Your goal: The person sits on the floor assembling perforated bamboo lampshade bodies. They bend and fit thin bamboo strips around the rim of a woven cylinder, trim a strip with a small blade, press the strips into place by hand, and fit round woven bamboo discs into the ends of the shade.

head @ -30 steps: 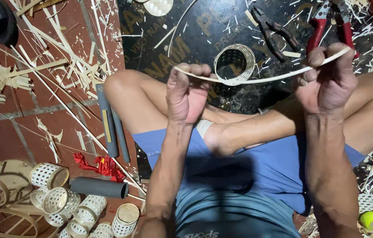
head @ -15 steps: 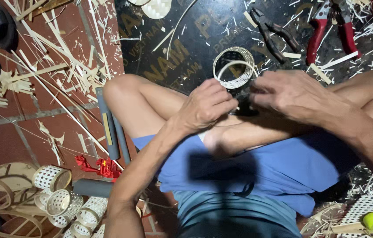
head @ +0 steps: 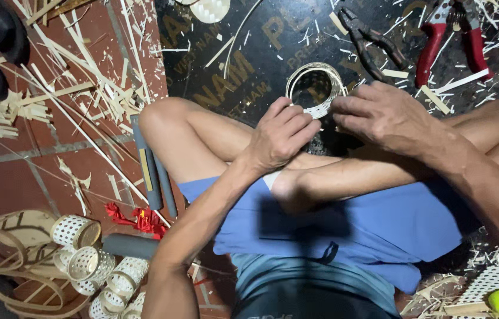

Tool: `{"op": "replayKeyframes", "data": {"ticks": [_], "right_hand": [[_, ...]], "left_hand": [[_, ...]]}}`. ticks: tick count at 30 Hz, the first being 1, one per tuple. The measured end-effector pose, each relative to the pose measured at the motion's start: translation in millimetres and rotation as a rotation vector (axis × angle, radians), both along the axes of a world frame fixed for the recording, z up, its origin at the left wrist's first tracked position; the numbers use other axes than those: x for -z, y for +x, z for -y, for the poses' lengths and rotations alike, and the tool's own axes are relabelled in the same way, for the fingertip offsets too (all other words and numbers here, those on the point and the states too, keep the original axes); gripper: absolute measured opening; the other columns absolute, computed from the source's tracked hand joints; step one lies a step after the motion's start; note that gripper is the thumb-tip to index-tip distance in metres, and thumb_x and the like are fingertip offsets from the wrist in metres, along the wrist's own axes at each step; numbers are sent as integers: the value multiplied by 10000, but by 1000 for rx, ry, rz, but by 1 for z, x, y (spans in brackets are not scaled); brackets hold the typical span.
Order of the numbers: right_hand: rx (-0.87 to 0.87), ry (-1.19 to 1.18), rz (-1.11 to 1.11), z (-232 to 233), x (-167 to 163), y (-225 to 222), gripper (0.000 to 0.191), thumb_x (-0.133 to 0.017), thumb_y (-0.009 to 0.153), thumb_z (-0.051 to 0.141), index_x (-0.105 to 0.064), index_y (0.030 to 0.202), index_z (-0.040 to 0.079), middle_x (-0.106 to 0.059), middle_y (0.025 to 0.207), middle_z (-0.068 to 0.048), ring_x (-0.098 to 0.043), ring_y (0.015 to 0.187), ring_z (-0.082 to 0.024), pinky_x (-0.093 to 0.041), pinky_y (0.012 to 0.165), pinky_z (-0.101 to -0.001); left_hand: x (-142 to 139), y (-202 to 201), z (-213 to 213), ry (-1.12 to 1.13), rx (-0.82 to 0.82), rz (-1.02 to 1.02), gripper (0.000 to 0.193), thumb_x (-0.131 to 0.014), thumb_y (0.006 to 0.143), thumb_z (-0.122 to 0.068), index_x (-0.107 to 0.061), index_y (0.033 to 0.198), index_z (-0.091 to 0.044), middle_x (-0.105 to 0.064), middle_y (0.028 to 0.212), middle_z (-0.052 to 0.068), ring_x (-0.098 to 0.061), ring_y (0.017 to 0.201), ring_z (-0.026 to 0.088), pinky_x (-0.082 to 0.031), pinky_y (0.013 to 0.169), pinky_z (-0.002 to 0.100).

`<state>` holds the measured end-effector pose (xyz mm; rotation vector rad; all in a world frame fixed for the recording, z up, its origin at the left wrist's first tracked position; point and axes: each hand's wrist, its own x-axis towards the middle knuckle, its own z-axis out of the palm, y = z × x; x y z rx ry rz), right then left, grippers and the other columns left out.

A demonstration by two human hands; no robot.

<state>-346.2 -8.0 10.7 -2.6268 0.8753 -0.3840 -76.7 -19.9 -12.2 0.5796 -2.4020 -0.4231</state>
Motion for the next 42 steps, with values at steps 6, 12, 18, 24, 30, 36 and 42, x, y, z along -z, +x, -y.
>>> {"op": "replayKeyframes", "data": {"ticks": [6,12,18,24,30,36,42], "right_hand": [[25,27,31,6,-1,2,398,-720,671,130,-736,1048,6,-687,1196,-95,-613,930,-250,-536,774,-373],[17,20,44,9,8,2,333,-713,698,61,-747,1020,-16,-698,1181,-115,-612,892,-246,-546,748,-355],[4,39,80,9,8,-1,310,-686,734,74,-732,1022,-31,-688,1182,-136,-641,965,-269,-557,799,-367],[4,18,25,9,8,-1,310,-667,741,95,-731,1018,-29,-692,1187,-137,-635,980,-269,-545,828,-377],[-15,-21,11,9,12,-1,289,-652,766,102,-718,1019,-19,-685,1182,-137,-635,998,-282,-533,842,-383],[-27,-47,29,12,14,-2,322,-637,762,104,-710,1047,-28,-684,1171,-136,-632,1001,-281,-530,857,-389],[-18,-35,36,14,16,0,305,-659,779,95,-708,1054,-27,-687,1163,-142,-638,1004,-268,-527,849,-385]], "left_hand": [[-3,-7,3,11,-41,34,193,-662,898,-105,-675,1073,-25,-649,1001,80,-613,952,248,-481,893,417],[-4,-19,2,150,-170,12,165,-655,910,-93,-684,1068,-55,-619,935,48,-598,911,243,-454,836,399],[-2,-32,0,143,-231,59,140,-636,907,-83,-678,1040,-76,-593,896,34,-590,898,233,-444,830,399],[1,-31,1,101,-231,110,180,-629,909,-90,-673,1081,-60,-590,903,45,-579,901,233,-432,821,398],[1,-40,4,261,-329,116,70,-698,895,-116,-723,959,-97,-596,851,40,-572,877,266,-428,763,416],[3,-42,13,408,-340,150,57,-707,846,-89,-739,890,-72,-587,859,86,-566,893,306,-491,768,433],[2,-32,20,420,-251,265,56,-671,789,-22,-706,818,-56,-596,868,100,-579,915,314,-519,790,421]]}}
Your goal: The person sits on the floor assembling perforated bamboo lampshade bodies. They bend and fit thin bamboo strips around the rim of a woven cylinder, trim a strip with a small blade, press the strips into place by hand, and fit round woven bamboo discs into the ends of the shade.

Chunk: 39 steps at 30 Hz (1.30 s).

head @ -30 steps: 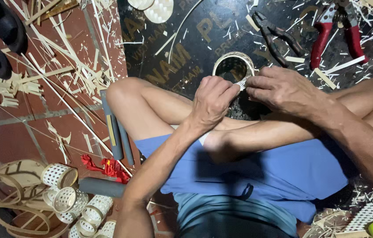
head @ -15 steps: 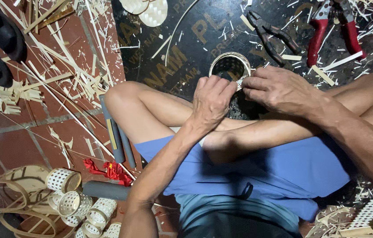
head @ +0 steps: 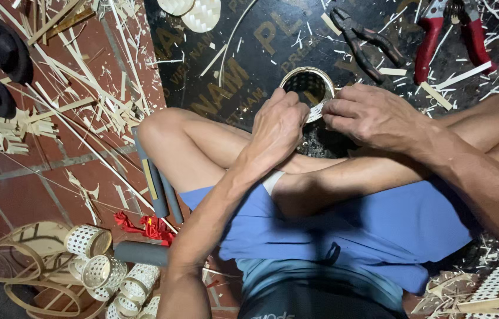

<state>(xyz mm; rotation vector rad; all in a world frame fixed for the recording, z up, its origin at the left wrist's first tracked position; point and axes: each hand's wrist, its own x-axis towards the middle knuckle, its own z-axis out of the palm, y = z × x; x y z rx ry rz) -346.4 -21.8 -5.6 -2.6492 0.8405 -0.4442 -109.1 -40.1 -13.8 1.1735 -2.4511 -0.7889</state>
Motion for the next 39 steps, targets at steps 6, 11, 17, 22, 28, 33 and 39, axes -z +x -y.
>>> {"op": "replayKeyframes", "data": {"ticks": [6,11,17,22,28,33,39], "right_hand": [[5,-1,34,1,4,1,314,-677,761,89,-696,1048,-36,-689,1149,-148,-641,1004,-272,-526,836,-385],[9,-10,37,4,5,4,304,-682,760,90,-690,1038,-35,-688,1117,-132,-633,969,-267,-523,821,-387],[56,28,4,4,0,16,302,-708,749,101,-705,1032,-4,-676,1037,-102,-605,893,-261,-510,779,-391],[65,33,25,4,-2,22,299,-722,746,108,-707,1023,-5,-684,1039,-100,-596,872,-259,-507,750,-388],[61,26,19,2,-3,23,282,-721,755,111,-705,1011,-7,-690,1050,-100,-597,874,-257,-516,757,-383],[53,23,-16,4,-6,24,291,-722,768,94,-711,1032,-26,-690,1035,-105,-599,867,-253,-513,752,-374],[60,4,37,4,-4,18,271,-706,743,76,-703,998,-13,-699,1069,-119,-626,913,-264,-524,785,-389]], "left_hand": [[-3,7,8,40,81,-34,30,-696,864,-64,-711,843,-50,-593,850,96,-573,885,303,-509,776,421],[-4,28,15,-32,273,-109,203,-655,856,-50,-719,1045,-17,-585,906,88,-576,922,285,-512,801,399],[5,43,16,-269,344,-129,301,-629,905,-96,-667,1174,33,-602,989,82,-597,1023,261,-512,863,379],[9,49,12,-311,304,-94,359,-611,887,-114,-638,1212,36,-600,1032,83,-593,1068,257,-512,918,371],[10,45,12,-259,306,-16,265,-597,893,-138,-652,1116,-6,-586,1006,67,-576,1028,239,-471,844,372],[10,47,26,-189,397,-8,156,-604,917,-158,-655,1018,-52,-575,976,69,-563,986,244,-469,837,378],[15,53,36,-333,476,-190,284,-618,881,-132,-641,1133,-3,-592,1035,70,-578,1000,246,-504,882,366]]}}
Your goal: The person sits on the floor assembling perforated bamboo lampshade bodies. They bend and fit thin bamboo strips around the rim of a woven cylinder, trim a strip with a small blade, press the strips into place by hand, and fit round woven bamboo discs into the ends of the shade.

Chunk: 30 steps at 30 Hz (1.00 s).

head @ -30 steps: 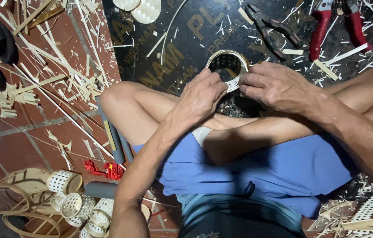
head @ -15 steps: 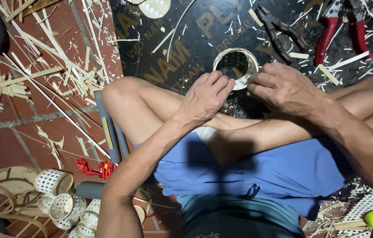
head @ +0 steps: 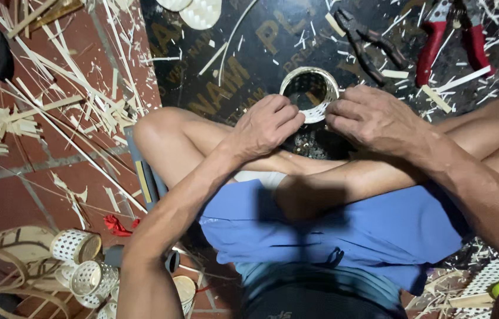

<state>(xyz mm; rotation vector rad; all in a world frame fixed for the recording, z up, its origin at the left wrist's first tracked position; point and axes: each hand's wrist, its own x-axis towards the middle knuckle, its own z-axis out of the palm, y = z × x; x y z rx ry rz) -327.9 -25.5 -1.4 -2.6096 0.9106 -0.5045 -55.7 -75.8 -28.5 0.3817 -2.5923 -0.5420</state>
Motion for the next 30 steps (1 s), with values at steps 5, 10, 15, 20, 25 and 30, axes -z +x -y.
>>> {"op": "replayKeyframes", "data": {"ticks": [5,10,15,20,25,30], "right_hand": [[-18,-13,1,2,4,-4,229,-702,768,71,-689,976,-24,-698,1071,-137,-627,902,-261,-525,781,-392],[-31,-17,-14,5,4,-5,293,-680,745,77,-685,1016,-36,-680,1053,-131,-629,913,-261,-521,784,-384],[-23,34,-21,9,9,-5,298,-685,755,95,-694,1033,-14,-659,1036,-101,-619,898,-243,-506,777,-378],[49,253,57,13,21,-7,308,-704,684,168,-692,968,50,-678,1098,-83,-601,876,-257,-491,762,-385],[113,256,-88,17,32,-4,285,-738,798,151,-729,1069,65,-673,1086,-98,-626,975,-251,-505,779,-362],[11,95,0,32,35,1,252,-727,793,75,-722,1012,-51,-702,1103,-154,-672,945,-260,-507,707,-371]], "left_hand": [[1,-6,-3,-14,-40,39,312,-610,859,-127,-634,1137,14,-597,1032,79,-575,977,252,-506,874,374],[-1,-9,-6,48,-71,114,264,-610,886,-125,-639,1119,-4,-568,982,72,-580,976,246,-500,862,377],[8,-6,3,50,-38,25,306,-609,851,-130,-643,1123,7,-567,997,67,-571,987,240,-500,885,366],[30,-1,18,188,25,90,215,-657,851,-157,-653,1044,-63,-574,979,58,-578,986,225,-526,886,363],[48,-1,18,120,42,142,339,-675,790,-236,-668,1058,-28,-590,1034,100,-575,1071,289,-508,896,427],[55,8,19,82,-19,54,315,-683,857,-183,-653,1127,-22,-591,1133,98,-558,1164,286,-492,988,436]]}}
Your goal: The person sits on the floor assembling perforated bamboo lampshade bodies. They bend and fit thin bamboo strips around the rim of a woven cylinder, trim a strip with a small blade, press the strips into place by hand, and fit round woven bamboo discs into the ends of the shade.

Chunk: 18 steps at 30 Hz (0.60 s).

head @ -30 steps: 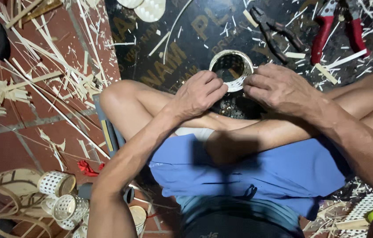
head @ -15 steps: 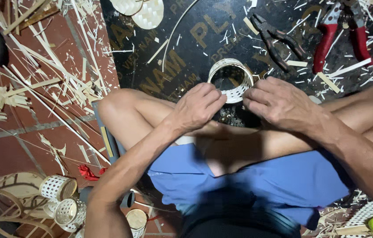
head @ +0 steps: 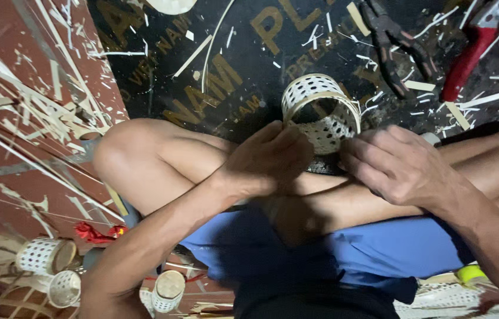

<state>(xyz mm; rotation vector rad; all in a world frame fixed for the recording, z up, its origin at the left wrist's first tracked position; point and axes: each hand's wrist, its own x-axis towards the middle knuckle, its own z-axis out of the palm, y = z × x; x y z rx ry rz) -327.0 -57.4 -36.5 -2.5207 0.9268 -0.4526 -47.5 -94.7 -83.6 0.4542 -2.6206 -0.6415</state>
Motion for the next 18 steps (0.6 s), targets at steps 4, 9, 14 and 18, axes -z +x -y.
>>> {"op": "replayKeyframes", "data": {"ticks": [4,9,14,18], "right_hand": [[13,48,-9,8,0,11,231,-720,800,67,-726,1002,-46,-713,1056,-157,-675,880,-260,-491,671,-371],[15,48,-49,12,1,20,254,-727,801,62,-729,1031,-46,-725,1052,-155,-679,882,-259,-481,662,-366],[26,66,-71,10,-1,22,252,-747,796,84,-729,1019,-32,-726,1045,-140,-675,879,-255,-481,667,-366],[20,57,-83,7,-9,24,253,-740,788,68,-723,1013,-47,-730,1069,-160,-681,901,-268,-502,689,-373]], "left_hand": [[8,8,5,121,-1,-53,324,-662,826,-181,-651,1103,-13,-593,1127,111,-563,1163,292,-501,1041,438],[11,11,11,296,18,-94,180,-653,881,-126,-645,1030,-27,-588,1095,93,-568,1110,263,-493,1063,412],[4,8,9,165,-12,-12,173,-652,835,-169,-633,910,-15,-571,979,116,-573,1033,288,-494,1015,420],[2,10,9,157,-8,-93,187,-651,871,-134,-661,1022,-24,-570,1065,74,-542,1081,240,-471,1034,391]]}}
